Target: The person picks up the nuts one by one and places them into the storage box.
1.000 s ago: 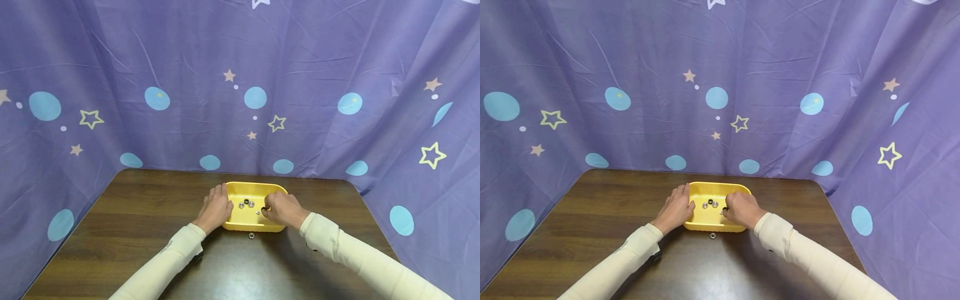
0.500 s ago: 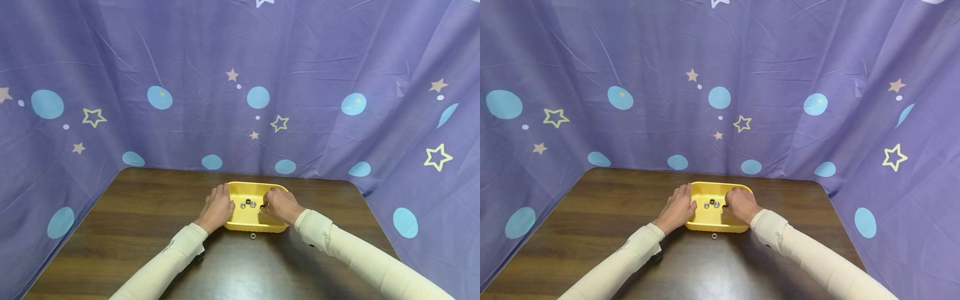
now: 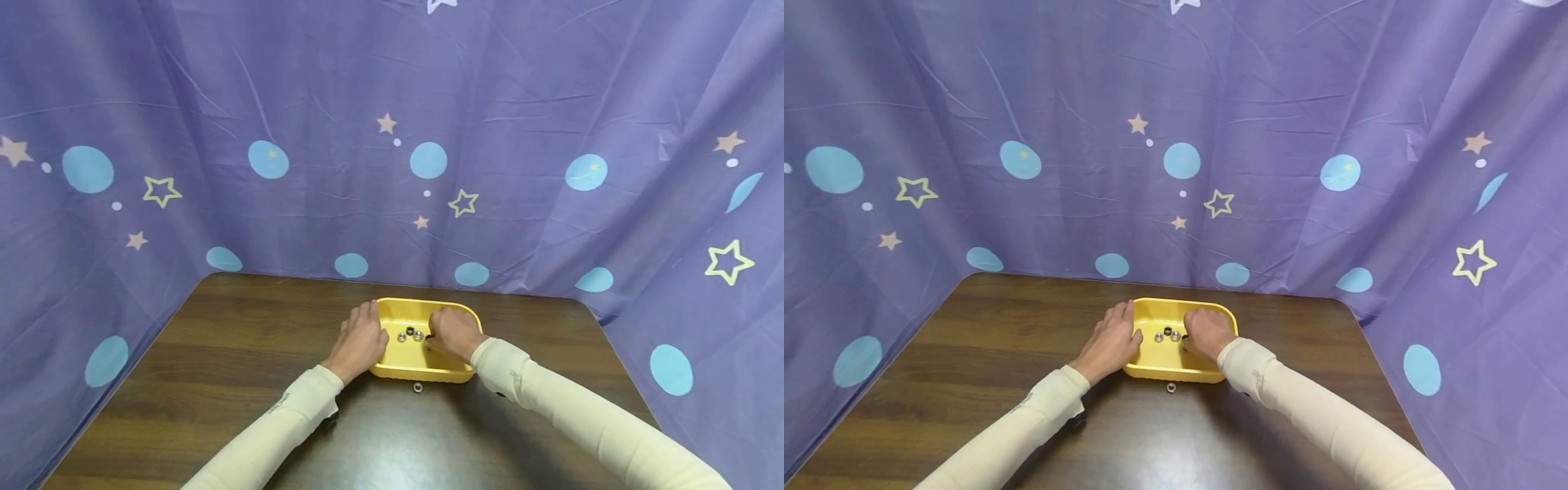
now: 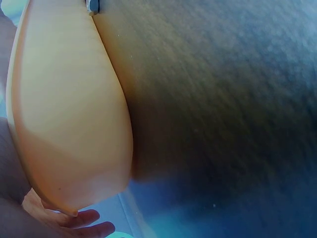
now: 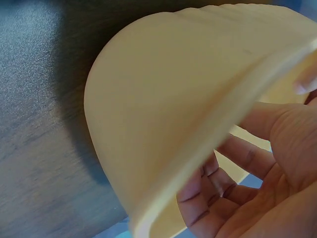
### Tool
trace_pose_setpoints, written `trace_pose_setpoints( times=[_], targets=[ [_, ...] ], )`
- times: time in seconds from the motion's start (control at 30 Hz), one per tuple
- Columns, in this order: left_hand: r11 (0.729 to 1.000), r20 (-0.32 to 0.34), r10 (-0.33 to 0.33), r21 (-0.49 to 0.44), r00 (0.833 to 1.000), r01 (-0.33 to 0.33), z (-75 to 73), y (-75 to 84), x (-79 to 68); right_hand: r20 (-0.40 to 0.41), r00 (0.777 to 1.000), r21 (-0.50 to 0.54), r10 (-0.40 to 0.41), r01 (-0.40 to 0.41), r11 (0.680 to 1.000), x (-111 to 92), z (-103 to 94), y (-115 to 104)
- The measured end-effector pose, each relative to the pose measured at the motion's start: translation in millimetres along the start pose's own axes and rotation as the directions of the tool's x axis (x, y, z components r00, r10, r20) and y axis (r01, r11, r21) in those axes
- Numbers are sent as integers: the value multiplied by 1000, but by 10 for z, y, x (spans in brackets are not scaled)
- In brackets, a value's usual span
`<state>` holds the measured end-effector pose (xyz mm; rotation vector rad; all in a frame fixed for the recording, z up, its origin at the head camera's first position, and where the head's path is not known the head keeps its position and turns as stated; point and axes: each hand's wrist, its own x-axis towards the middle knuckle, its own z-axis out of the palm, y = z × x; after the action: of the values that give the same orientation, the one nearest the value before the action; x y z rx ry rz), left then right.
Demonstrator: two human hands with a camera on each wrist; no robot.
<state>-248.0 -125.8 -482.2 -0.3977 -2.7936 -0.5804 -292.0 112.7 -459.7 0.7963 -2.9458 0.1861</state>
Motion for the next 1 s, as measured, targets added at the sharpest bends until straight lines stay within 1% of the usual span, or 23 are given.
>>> trace_pose_setpoints(
  times=[0.13,0.2,0.3,0.4,0.5,0.57,0.63,0.7,0.73,0.8,0.9,1.0],
  targets=[
    [1000,4,7,7,1000,-7,13,19,4,78,996,33,46,-48,998,-39,-87,-72],
    [1000,1,11,6,1000,-11,22,25,7,115,990,34,78,-82,996,-49,-107,-96],
    [1000,-2,14,4,1000,-14,29,32,9,129,987,44,95,-101,994,-53,-73,-89],
    [1000,1,11,5,1000,-11,28,38,11,126,988,75,92,-102,992,-58,-26,-65],
    [1000,5,5,5,1000,-5,23,44,11,68,997,125,38,-46,991,-80,5,-35],
    [1000,7,-1,1,1000,1,26,44,10,1,1000,165,-29,28,986,-108,11,-14],
    [1000,10,-7,-3,1000,7,28,43,9,-90,990,203,-111,128,971,-141,23,10],
    [1000,13,-11,-3,1000,11,30,42,10,-149,974,251,-168,202,947,-181,17,16],
    [1000,12,-12,-2,1000,12,31,42,12,-168,969,275,-184,225,935,-202,11,14],
    [1000,10,-14,1,1000,14,28,40,15,-191,964,325,-185,240,915,-252,-11,-10],
    [1000,5,-21,6,1000,21,22,30,19,-182,973,410,-141,205,889,-348,-59,-73],
    [1000,3,-28,-1,1000,28,24,17,21,-189,978,465,-94,173,868,-454,-72,-127]
  ],
)
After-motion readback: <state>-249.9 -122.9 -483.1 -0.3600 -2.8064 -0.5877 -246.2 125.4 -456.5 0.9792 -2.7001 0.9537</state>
